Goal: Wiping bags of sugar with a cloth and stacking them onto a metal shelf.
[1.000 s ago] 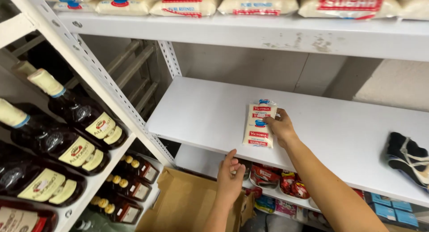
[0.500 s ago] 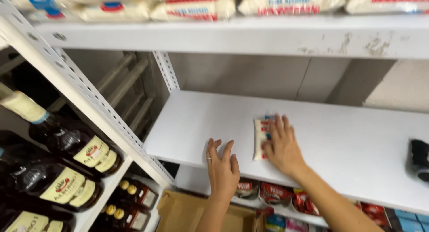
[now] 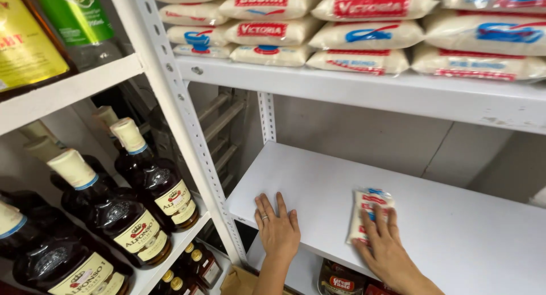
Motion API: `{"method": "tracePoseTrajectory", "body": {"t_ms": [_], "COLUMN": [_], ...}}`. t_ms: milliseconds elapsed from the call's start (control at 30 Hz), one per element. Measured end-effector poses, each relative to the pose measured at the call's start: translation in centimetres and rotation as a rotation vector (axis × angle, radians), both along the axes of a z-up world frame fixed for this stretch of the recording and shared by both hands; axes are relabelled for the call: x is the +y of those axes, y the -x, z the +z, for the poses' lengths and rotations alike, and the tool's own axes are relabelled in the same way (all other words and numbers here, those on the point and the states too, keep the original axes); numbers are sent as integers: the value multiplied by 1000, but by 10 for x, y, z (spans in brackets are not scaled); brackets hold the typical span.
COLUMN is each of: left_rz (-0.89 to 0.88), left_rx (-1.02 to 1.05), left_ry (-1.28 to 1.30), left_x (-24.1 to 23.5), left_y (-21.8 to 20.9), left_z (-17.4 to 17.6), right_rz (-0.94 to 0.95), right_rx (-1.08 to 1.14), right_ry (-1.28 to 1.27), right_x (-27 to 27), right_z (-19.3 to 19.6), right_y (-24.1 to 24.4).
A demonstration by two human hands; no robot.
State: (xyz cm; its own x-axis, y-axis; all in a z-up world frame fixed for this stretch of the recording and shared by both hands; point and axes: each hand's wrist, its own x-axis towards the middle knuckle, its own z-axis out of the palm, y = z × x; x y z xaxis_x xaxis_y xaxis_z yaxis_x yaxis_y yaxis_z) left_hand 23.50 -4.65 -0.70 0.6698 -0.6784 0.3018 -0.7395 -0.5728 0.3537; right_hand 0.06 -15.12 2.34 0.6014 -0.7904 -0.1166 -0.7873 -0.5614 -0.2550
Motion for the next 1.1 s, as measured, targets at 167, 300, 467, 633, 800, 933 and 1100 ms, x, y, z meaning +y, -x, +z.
{"method": "tracePoseTrajectory", "body": {"t_ms": [167,300,467,633,800,933,1100], "left_rz": [18,-1,-21,-41,-46,-29,3], "left_rx": [-37,-132,-124,-96,-116,-133,-147], "left_ry": [84,299,328,366,407,365,353], "left_x": [6,7,10,12,11,9,5], "left_y": [4,3,2,1,0,-2,-3], "left_z": [-8,-12,-12,-9,-14,-21,-24], "right_rz": [224,323,339,376,352,305,270], "right_rx": [-219,-238,-210,-183,-179,-153,-125], "right_ry": [130,137,129,153,150,193,209], "right_x": [-11,-28,-44,-62,-69,-73,-70], "right_z": [-18,-13,-9,-13,-16,-19,-17], "right_y": [-83,-158,-234,-293,-333,-348,-356]}}
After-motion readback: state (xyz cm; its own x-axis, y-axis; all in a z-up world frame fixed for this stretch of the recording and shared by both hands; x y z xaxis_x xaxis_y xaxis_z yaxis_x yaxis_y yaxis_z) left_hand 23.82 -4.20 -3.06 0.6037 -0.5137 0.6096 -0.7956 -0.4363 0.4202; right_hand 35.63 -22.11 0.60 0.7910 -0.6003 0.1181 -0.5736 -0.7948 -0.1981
